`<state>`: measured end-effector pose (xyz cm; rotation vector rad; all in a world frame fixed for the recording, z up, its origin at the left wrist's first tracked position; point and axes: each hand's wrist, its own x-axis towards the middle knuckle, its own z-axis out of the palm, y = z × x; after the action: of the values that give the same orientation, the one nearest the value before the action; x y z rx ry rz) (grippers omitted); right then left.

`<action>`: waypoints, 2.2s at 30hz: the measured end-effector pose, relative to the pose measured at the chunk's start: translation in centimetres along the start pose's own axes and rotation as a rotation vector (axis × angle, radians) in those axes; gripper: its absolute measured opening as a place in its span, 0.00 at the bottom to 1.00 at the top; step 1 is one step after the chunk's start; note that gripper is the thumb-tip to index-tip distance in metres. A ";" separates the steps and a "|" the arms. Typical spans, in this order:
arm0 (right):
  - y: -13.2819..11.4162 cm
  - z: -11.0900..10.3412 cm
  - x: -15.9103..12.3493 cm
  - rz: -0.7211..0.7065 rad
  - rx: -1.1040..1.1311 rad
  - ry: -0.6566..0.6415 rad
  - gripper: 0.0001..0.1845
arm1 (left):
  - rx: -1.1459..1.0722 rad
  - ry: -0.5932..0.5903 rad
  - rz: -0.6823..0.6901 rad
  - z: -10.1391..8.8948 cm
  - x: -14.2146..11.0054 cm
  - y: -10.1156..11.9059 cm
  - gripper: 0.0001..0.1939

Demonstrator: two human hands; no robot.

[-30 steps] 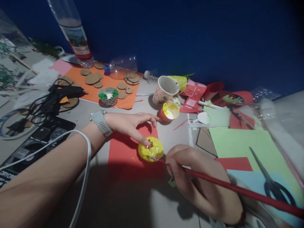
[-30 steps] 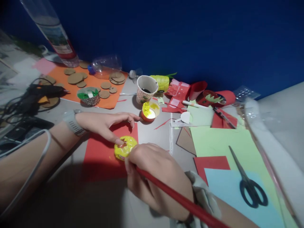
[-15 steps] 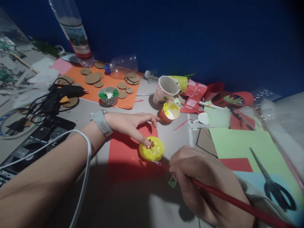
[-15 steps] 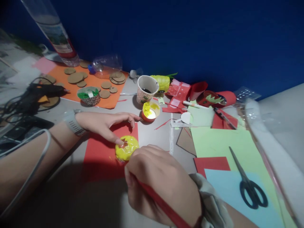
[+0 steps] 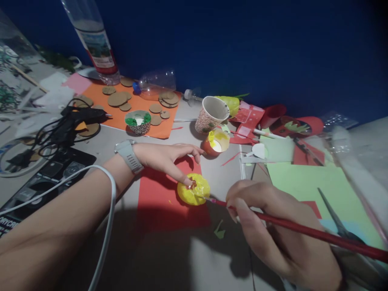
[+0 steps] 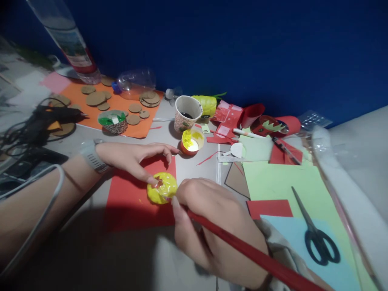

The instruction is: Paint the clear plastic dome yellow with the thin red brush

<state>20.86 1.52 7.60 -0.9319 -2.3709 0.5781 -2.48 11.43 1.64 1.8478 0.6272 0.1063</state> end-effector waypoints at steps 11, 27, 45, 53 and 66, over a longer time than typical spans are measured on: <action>0.4 -1.1 -0.2 0.053 0.038 0.001 0.09 | 0.016 0.012 -0.012 0.0 0.1 0.1 0.22; 0.3 -1.5 0.7 -0.015 0.003 -0.193 0.08 | -0.001 0.002 -0.027 0.0 0.0 0.5 0.21; 2.7 -0.9 0.2 0.239 0.378 0.468 0.10 | -0.013 -0.004 -0.028 -0.1 -0.1 0.2 0.22; 2.5 1.2 -1.6 0.039 0.248 0.186 0.06 | 0.020 0.006 -0.056 -0.1 -0.1 0.5 0.21; 2.7 1.9 -1.9 -0.237 0.187 0.251 0.09 | 0.023 0.016 -0.077 -0.1 -0.2 0.5 0.22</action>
<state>22.19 1.58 4.05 -0.5922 -2.1209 0.5438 -2.48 11.29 2.11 1.8441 0.7125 0.0634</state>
